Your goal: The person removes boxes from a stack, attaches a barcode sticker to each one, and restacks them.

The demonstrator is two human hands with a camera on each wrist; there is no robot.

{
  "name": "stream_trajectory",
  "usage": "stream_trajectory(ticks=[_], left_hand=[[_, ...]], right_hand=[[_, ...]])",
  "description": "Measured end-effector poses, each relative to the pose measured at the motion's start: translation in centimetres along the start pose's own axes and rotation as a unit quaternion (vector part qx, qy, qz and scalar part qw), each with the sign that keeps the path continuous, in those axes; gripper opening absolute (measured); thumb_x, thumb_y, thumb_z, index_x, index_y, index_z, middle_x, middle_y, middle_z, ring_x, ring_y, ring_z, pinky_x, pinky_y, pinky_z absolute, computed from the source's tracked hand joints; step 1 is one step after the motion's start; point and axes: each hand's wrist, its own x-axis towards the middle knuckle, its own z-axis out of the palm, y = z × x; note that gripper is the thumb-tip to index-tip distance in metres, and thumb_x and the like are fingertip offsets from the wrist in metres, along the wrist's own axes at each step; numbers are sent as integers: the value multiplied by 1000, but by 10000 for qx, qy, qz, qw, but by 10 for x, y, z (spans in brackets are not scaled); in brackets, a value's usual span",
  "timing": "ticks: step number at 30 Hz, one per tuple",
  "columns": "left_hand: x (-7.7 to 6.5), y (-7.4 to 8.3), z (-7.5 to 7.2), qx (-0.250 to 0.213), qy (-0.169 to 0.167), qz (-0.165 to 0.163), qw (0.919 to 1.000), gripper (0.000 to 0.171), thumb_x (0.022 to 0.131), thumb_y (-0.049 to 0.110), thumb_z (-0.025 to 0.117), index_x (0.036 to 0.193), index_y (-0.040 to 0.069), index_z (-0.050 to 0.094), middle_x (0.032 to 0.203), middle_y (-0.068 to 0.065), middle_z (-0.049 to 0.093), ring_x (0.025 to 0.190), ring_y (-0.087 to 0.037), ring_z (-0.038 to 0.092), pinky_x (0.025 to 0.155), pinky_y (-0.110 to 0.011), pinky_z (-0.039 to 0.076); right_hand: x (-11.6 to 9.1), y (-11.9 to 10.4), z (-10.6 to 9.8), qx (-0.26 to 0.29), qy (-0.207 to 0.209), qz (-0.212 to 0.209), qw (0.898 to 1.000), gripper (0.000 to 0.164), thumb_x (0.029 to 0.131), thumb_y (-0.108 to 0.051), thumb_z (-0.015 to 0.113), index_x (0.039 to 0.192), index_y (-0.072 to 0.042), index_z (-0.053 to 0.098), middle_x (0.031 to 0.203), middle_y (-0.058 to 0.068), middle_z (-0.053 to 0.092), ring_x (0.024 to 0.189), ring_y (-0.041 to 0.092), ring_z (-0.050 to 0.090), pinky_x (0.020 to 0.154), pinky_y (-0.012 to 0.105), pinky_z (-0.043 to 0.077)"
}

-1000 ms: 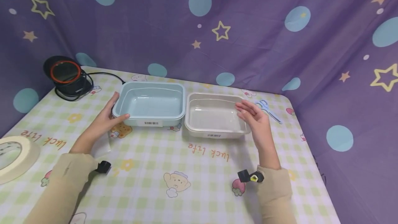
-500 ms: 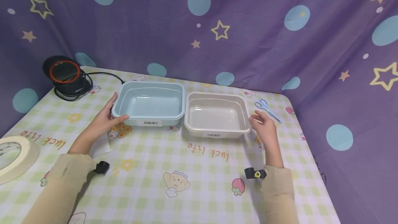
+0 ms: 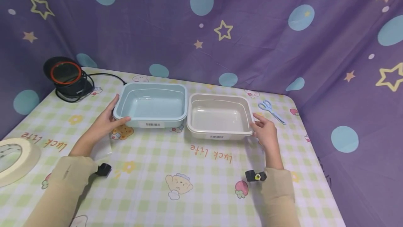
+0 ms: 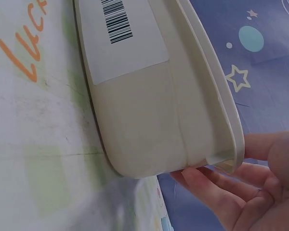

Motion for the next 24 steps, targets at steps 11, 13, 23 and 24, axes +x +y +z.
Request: stream_trajectory(ticks=[11, 13, 23, 24], left_hand=[[0, 1, 0, -50, -18, 3, 10000, 102, 92, 18, 67, 154, 16, -14, 162, -7, -14, 150, -37, 0, 119, -55, 17], [0, 1, 0, -32, -17, -2, 10000, 102, 92, 18, 67, 154, 16, -14, 162, -7, -14, 150, -37, 0, 119, -55, 17], [-3, 4, 2, -179, 0, 16, 9998, 102, 92, 20, 67, 154, 16, -15, 163, -9, -12, 149, -40, 6, 118, -56, 20], [-3, 4, 3, -201, -14, 7, 9998, 102, 93, 19, 66, 154, 17, -15, 163, -10, -12, 149, -40, 7, 118, -56, 21]], right_hand=[[2, 4, 1, -196, 393, 4, 9990, 47, 96, -15, 57, 142, -11, 48, 129, 28, 58, 80, 5, 69, 67, 19, 59], [2, 6, -2, -242, 413, -43, 9988, 47, 96, -15, 57, 142, -10, 48, 128, 29, 59, 72, -1, 67, 66, 19, 59], [4, 6, -17, -142, 650, -2, 9978, 47, 97, -15, 52, 142, -7, 46, 128, 30, 57, 57, -9, 61, 67, 26, 60], [5, 5, -18, -71, 702, -9, 9975, 47, 96, -15, 52, 142, -6, 47, 128, 30, 57, 58, -10, 61, 67, 25, 60]])
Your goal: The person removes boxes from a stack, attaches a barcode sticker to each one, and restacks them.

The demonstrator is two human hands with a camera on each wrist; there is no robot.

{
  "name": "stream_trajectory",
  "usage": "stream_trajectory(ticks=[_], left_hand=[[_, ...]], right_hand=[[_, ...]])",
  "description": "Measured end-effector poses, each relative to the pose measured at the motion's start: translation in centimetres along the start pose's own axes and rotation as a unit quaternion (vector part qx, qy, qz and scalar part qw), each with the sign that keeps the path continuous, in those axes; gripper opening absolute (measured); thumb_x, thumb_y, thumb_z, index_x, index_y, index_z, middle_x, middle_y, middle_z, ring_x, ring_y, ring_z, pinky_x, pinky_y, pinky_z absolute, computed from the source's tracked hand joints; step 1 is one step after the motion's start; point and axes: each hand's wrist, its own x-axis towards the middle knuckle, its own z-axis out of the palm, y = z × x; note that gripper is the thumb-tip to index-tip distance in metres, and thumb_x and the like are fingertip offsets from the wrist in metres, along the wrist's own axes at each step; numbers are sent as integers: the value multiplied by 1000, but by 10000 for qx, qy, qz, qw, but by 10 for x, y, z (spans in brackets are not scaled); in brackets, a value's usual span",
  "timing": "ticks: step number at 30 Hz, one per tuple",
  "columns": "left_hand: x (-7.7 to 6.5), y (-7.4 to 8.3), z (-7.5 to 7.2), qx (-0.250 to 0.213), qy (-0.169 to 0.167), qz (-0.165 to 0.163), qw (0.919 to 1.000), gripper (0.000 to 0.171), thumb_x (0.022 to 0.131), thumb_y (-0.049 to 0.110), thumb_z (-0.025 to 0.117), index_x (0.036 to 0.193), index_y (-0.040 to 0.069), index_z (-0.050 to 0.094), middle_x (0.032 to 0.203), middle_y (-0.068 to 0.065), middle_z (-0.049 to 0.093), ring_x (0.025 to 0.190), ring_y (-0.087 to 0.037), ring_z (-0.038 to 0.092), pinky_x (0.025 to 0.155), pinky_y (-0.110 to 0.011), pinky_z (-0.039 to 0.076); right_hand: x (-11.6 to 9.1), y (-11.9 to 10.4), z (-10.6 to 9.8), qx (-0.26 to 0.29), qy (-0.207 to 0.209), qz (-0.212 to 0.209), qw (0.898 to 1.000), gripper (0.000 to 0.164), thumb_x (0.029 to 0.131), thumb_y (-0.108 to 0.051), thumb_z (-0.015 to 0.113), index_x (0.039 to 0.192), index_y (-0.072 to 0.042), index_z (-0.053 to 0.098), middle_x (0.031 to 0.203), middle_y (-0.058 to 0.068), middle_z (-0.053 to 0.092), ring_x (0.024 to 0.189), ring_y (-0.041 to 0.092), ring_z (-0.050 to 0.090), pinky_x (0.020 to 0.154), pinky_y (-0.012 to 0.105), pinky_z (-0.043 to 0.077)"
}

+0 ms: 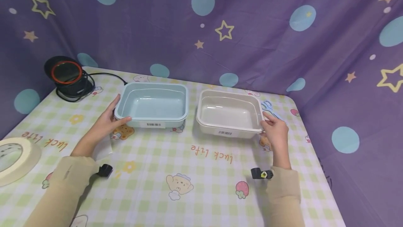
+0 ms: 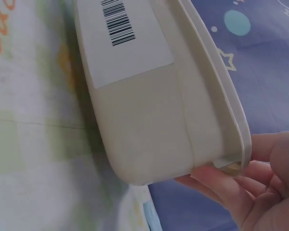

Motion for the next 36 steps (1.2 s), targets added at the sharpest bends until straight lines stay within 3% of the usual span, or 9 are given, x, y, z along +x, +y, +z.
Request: stream_trajectory(ticks=[3, 6, 8, 10, 20, 32, 36], left_hand=[[0, 2, 4, -29, -36, -5, 10000, 101, 93, 20, 66, 154, 16, -15, 163, -11, -12, 149, -39, 8, 118, -55, 20], [1, 4, 10, -99, -115, 84, 9998, 101, 93, 18, 66, 154, 14, -14, 163, -11, -13, 150, -39, 6, 119, -55, 19], [1, 5, 15, -167, -171, 164, 9996, 100, 93, 17, 65, 154, 14, -14, 163, -11, -13, 150, -38, 6, 119, -54, 19], [1, 7, 20, -234, -233, 212, 9992, 100, 93, 15, 65, 154, 15, -14, 163, -10, -14, 150, -38, 7, 119, -54, 21], [2, 14, 50, 69, -208, 220, 9995, 102, 91, 22, 69, 155, 11, -10, 163, -15, -12, 150, -40, 5, 120, -53, 20], [-3, 28, 87, 439, 83, 393, 9982, 105, 87, 25, 73, 155, 4, -4, 163, -19, -5, 150, -38, 3, 122, -53, 15], [-5, 33, 97, 535, 132, 311, 9980, 106, 86, 30, 73, 156, 8, -4, 164, -16, -4, 151, -36, 3, 122, -53, 12]], right_hand=[[2, -4, -3, 242, 189, -27, 9995, 46, 95, -12, 53, 140, -4, 48, 123, 24, 62, 59, -10, 63, 66, 22, 60], [4, -11, -6, 492, 357, -66, 9981, 47, 93, -10, 53, 139, -3, 49, 96, 3, 75, 61, -10, 63, 64, 19, 59], [4, -16, -8, 731, 447, -112, 9963, 47, 91, -7, 53, 138, -2, 50, 79, -17, 71, 61, -9, 64, 62, 18, 58], [4, -22, -10, 926, 495, -147, 9944, 47, 90, -5, 53, 137, 1, 51, 66, -29, 61, 61, -9, 64, 59, 18, 57], [0, -52, -8, 968, 551, -148, 9937, 45, 90, -5, 54, 135, -1, 54, 65, -26, 62, 60, -7, 64, 59, 18, 57], [-5, -75, 13, 984, 40, -669, 9929, 44, 89, -3, 53, 133, 2, 54, 67, -27, 61, 64, -6, 64, 59, 19, 58], [-7, -80, 19, 843, -51, -660, 9942, 43, 90, -6, 55, 134, -1, 56, 72, -23, 63, 65, -6, 65, 61, 19, 58]])
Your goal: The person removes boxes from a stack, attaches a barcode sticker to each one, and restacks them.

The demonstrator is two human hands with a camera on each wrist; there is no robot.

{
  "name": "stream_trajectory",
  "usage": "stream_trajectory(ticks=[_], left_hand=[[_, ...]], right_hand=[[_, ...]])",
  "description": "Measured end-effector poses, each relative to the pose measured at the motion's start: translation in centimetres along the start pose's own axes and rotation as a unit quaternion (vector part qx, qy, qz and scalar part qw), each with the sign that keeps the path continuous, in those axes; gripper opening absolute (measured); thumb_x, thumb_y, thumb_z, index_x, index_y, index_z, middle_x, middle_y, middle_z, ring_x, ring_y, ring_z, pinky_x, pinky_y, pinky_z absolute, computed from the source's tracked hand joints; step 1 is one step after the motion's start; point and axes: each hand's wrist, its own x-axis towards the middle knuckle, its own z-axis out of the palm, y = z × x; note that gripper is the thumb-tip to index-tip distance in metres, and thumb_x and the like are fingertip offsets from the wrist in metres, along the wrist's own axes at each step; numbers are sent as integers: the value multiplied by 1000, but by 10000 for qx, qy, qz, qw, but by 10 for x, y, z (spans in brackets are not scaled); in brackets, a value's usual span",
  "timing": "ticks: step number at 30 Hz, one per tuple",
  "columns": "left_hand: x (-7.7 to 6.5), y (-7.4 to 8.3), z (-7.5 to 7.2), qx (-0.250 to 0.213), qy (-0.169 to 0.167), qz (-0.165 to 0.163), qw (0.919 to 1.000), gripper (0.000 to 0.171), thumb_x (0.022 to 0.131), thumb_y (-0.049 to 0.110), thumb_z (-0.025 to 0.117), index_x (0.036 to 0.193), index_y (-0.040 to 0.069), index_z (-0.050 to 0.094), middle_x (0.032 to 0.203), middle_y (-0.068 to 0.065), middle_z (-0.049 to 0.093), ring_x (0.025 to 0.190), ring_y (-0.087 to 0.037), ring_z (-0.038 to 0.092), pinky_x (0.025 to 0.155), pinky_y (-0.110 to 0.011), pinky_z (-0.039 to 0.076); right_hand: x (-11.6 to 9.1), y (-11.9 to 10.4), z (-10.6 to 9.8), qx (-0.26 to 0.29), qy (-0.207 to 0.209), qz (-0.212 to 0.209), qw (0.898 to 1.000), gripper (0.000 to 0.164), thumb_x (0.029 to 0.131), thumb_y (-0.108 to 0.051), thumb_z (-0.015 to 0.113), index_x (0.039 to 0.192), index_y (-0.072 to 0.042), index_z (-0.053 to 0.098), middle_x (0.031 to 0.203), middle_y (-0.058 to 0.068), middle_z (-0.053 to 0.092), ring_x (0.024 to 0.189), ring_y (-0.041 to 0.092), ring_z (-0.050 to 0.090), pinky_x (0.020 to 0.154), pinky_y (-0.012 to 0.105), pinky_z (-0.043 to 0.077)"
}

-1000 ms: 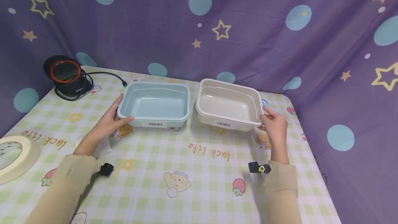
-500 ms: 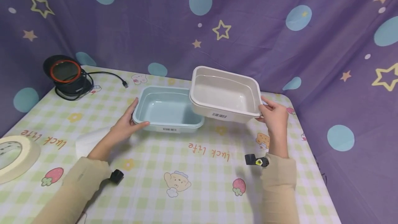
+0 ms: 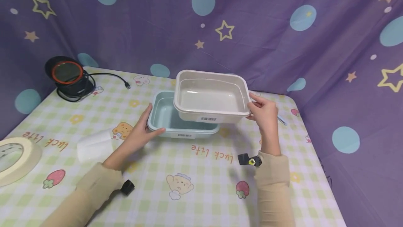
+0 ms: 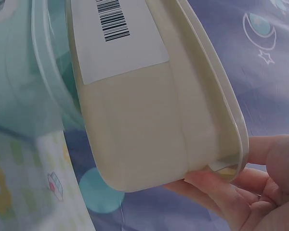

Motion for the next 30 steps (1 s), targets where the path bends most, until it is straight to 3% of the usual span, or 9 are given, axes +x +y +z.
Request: stream_trajectory(ticks=[8, 13, 22, 30], left_hand=[[-1, 5, 15, 93, 119, -69, 9999, 107, 85, 31, 74, 156, 6, -2, 164, -16, -3, 151, -35, 3, 123, -53, 10], [-1, 6, 16, 72, 140, -44, 9999, 108, 84, 30, 75, 156, 8, -2, 164, -14, -4, 151, -35, 3, 123, -53, 10], [-1, 6, 15, -32, 97, 28, 9999, 109, 84, 31, 76, 156, 9, -3, 164, -14, -4, 151, -36, 3, 122, -54, 11], [-2, 5, 15, -329, 139, 387, 9986, 109, 83, 28, 77, 156, 16, -4, 165, -10, -4, 152, -31, 2, 123, -52, 11]], right_hand=[[-4, -7, 16, -50, -183, 87, 9998, 43, 92, -8, 57, 134, -5, 56, 100, 8, 70, 70, -4, 65, 64, 21, 59], [-6, -11, 24, -143, -235, 38, 9996, 42, 92, -8, 57, 134, -5, 56, 120, 28, 64, 70, -5, 63, 62, 20, 59], [-10, -14, 34, -190, -322, 26, 9993, 43, 91, -6, 57, 134, -5, 56, 122, 25, 65, 73, -4, 63, 61, 21, 59], [-13, -14, 43, -240, -342, 75, 9991, 42, 91, -7, 58, 133, -7, 58, 119, 24, 67, 87, 11, 66, 64, 21, 60]])
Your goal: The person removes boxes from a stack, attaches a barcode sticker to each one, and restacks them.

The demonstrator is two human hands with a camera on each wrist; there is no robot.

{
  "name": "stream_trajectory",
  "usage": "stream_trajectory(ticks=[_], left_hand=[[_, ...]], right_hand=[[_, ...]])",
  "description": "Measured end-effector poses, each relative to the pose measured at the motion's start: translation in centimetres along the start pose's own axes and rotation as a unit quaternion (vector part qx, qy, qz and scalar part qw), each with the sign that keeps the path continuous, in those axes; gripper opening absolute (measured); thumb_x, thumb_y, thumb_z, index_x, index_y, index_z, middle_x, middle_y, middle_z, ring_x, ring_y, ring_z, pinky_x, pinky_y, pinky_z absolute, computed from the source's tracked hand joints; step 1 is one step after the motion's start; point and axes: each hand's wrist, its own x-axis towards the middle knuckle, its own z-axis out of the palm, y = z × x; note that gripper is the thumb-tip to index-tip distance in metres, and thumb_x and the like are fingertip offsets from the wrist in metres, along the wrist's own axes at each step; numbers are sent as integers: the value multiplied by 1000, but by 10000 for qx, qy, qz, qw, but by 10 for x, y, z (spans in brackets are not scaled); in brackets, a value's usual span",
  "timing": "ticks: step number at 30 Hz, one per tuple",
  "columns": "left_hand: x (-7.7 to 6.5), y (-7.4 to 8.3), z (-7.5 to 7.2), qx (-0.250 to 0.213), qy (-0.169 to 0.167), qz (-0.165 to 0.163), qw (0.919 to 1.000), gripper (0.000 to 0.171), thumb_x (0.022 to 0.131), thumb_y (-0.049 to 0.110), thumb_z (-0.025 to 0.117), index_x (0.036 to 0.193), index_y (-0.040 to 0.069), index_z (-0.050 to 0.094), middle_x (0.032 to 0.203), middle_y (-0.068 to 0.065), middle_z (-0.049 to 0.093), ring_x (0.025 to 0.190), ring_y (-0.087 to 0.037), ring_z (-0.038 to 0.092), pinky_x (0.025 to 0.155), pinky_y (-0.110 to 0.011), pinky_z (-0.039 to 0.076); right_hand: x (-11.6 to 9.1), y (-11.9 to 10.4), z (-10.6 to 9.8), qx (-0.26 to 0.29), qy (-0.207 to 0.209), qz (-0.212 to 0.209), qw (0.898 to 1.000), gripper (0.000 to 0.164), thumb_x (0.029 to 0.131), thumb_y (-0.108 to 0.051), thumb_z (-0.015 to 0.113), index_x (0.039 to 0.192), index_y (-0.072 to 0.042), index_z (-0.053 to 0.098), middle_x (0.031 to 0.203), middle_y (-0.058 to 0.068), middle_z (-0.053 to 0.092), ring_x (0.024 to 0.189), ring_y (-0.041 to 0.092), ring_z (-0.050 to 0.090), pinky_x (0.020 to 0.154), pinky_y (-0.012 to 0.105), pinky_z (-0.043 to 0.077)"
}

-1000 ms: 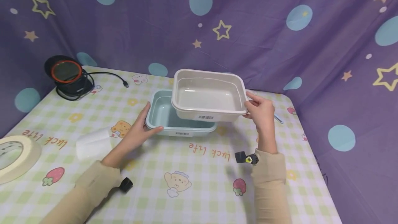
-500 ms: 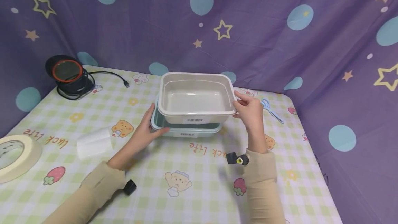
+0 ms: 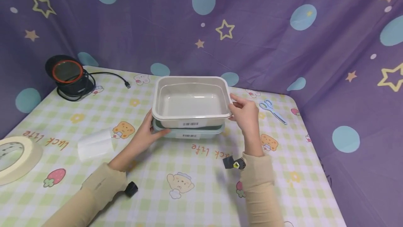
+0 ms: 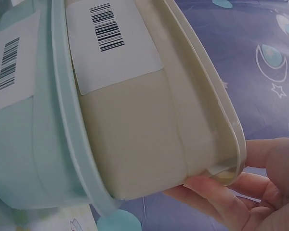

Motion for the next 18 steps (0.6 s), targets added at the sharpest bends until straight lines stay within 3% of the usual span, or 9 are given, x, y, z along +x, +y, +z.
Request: stream_trajectory(ticks=[8, 18], left_hand=[[2, -2, 1, -146, 68, 190, 9997, 107, 84, 21, 76, 157, 21, -3, 165, -10, 0, 152, -31, 5, 122, -53, 13], [1, -2, 1, -244, 60, 349, 9991, 108, 82, 19, 78, 157, 22, 0, 164, -9, 7, 151, -30, 11, 122, -53, 15]], right_hand=[[-1, 4, 5, -14, -56, 76, 10000, 42, 91, -7, 58, 134, -9, 57, 121, 23, 66, 102, 27, 67, 66, 22, 60], [-4, 13, 11, -35, -194, 309, 9993, 43, 93, -8, 58, 136, -9, 55, 124, 22, 64, 103, 24, 67, 68, 21, 60]])
